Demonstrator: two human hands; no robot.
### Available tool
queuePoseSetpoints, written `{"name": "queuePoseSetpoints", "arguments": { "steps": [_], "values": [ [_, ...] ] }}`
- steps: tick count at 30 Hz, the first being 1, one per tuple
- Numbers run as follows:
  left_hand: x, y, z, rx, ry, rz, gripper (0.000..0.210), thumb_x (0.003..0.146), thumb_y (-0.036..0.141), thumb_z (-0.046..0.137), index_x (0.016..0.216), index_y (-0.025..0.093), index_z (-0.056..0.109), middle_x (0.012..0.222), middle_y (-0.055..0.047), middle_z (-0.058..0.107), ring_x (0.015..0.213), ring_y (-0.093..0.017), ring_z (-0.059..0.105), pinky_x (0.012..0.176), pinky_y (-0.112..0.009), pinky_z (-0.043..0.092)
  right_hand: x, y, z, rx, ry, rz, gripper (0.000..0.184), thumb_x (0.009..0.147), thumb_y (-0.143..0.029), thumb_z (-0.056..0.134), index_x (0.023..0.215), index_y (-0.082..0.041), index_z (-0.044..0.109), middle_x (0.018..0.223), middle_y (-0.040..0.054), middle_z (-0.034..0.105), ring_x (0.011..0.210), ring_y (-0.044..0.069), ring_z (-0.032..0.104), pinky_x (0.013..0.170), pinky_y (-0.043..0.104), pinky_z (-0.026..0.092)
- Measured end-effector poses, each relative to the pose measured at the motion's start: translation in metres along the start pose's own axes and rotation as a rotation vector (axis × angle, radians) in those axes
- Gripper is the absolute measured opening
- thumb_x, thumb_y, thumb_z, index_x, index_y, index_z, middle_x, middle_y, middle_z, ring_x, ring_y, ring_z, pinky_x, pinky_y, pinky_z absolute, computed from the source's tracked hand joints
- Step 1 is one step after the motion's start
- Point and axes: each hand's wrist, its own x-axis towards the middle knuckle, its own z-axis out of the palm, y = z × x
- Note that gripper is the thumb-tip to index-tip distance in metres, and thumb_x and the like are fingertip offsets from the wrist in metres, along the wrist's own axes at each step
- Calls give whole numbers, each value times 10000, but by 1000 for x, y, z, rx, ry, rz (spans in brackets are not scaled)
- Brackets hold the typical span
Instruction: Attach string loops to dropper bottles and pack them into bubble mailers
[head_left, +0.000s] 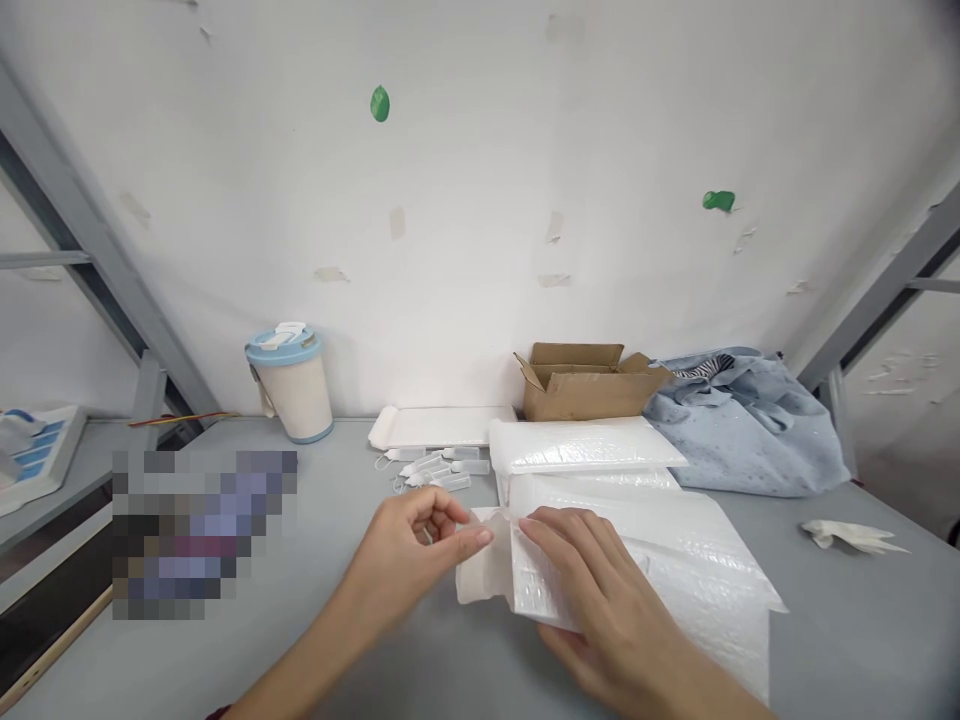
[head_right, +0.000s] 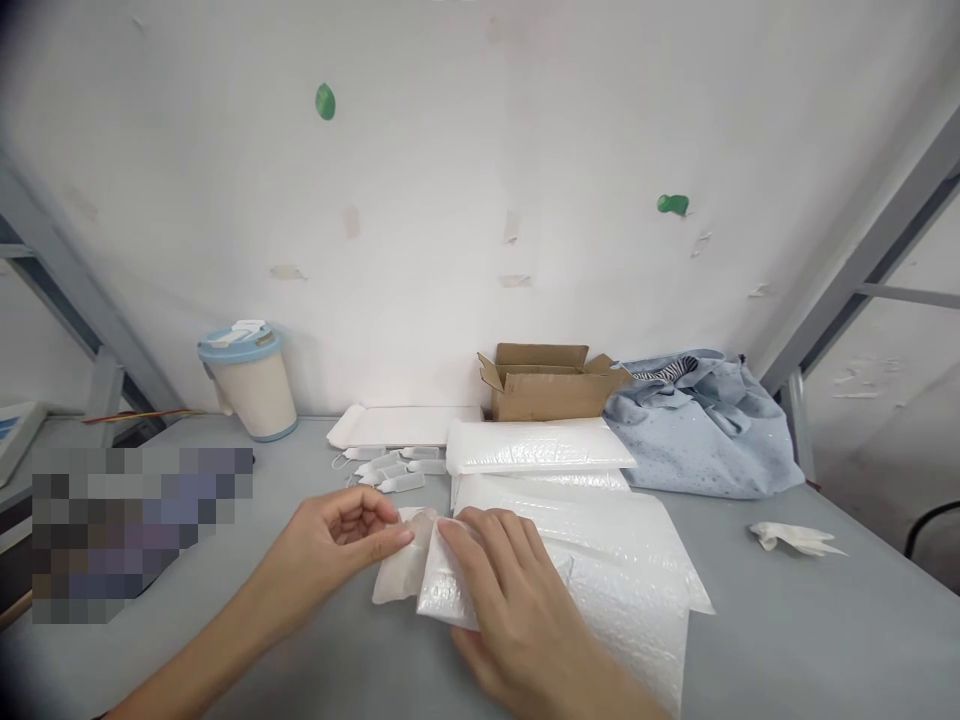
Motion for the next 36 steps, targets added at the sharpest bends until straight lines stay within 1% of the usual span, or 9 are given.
{"name": "queuePoseSetpoints", "arguments": {
  "steps": [2, 4, 6, 8, 12, 16, 20, 26, 36],
  "values": [
    [2, -2, -1, -5, -37, -1, 325, 643, 402, 721, 839, 173, 600, 732, 18, 537, 626, -122, 458, 568, -228, 368, 0, 0, -1, -1, -2, -8, 579, 686, -33, 441, 1261, -85, 404, 1148, 168, 518, 1002, 277, 466, 791, 427, 475],
    [1, -4, 2, -75, -214, 7, 288, 688, 391, 678, 857, 175, 591, 733, 28, 510, 617, -112, 428, 556, -220, 336, -1, -1, -2, 12, -15, -21, 585, 687, -38, 450, 1269, -75, 395, 1161, 177, 505, 1009, 284, 459, 791, 428, 469],
    [-1, -6, 6, -174, -385, 0, 198, 754, 359, 594, 734, 167, 552, 657, 44, 449, 588, -102, 378, 539, -218, 294, -1, -3, -3, 27, -29, -47, 591, 690, -52, 469, 1276, -64, 386, 1172, 186, 495, 1020, 293, 454, 797, 433, 459],
    [-4, -8, 11, -229, -449, -27, 213, 766, 289, 547, 617, 172, 450, 596, 58, 351, 568, -94, 309, 525, -221, 243, -1, -5, -3, 37, -46, -83, 592, 696, -69, 493, 1278, -66, 387, 1172, 187, 498, 1019, 297, 458, 803, 439, 446],
    [-6, -10, 15, -243, -446, -65, 244, 717, 209, 555, 572, 182, 360, 577, 63, 284, 560, -89, 243, 508, -231, 184, -1, -6, -4, 8, -61, -129, 574, 707, -102, 519, 1268, -69, 405, 1162, 193, 516, 989, 308, 480, 794, 465, 424],
    [-5, -9, 13, -253, -348, -97, 308, 697, 284, 640, 550, 173, 392, 543, 75, 290, 526, -79, 257, 492, -219, 187, -3, -4, -4, -76, -31, -142, 544, 719, -78, 465, 1260, -65, 418, 1209, 214, 506, 1123, 352, 441, 890, 564, 330],
    [-4, -2, 9, -335, -283, -193, 253, 719, 357, 672, 629, 143, 574, 570, 41, 489, 554, -107, 437, 531, -213, 311, -3, -2, -1, -154, 37, -101, 578, 703, 24, 405, 1274, -64, 412, 1331, 241, 430, 1293, 365, 314, 966, 617, 222],
    [-2, -2, 4, -436, -243, -193, 228, 764, 361, 672, 860, 156, 695, 736, -18, 679, 698, -162, 590, 607, -222, 420, -1, 4, 0, -241, 135, -44, 548, 742, 124, 379, 1252, -67, 446, 1293, 253, 489, 1300, 350, 350, 962, 607, 253],
    [-8, -4, 17, -414, -338, -140, 150, 712, 273, 694, 824, 173, 689, 714, 33, 651, 720, -159, 596, 664, -225, 448, -4, 2, 4, -255, 39, -66, 569, 758, 106, 340, 1277, -101, 450, 1328, 223, 479, 1324, 343, 320, 966, 597, 281]
  ]
}}
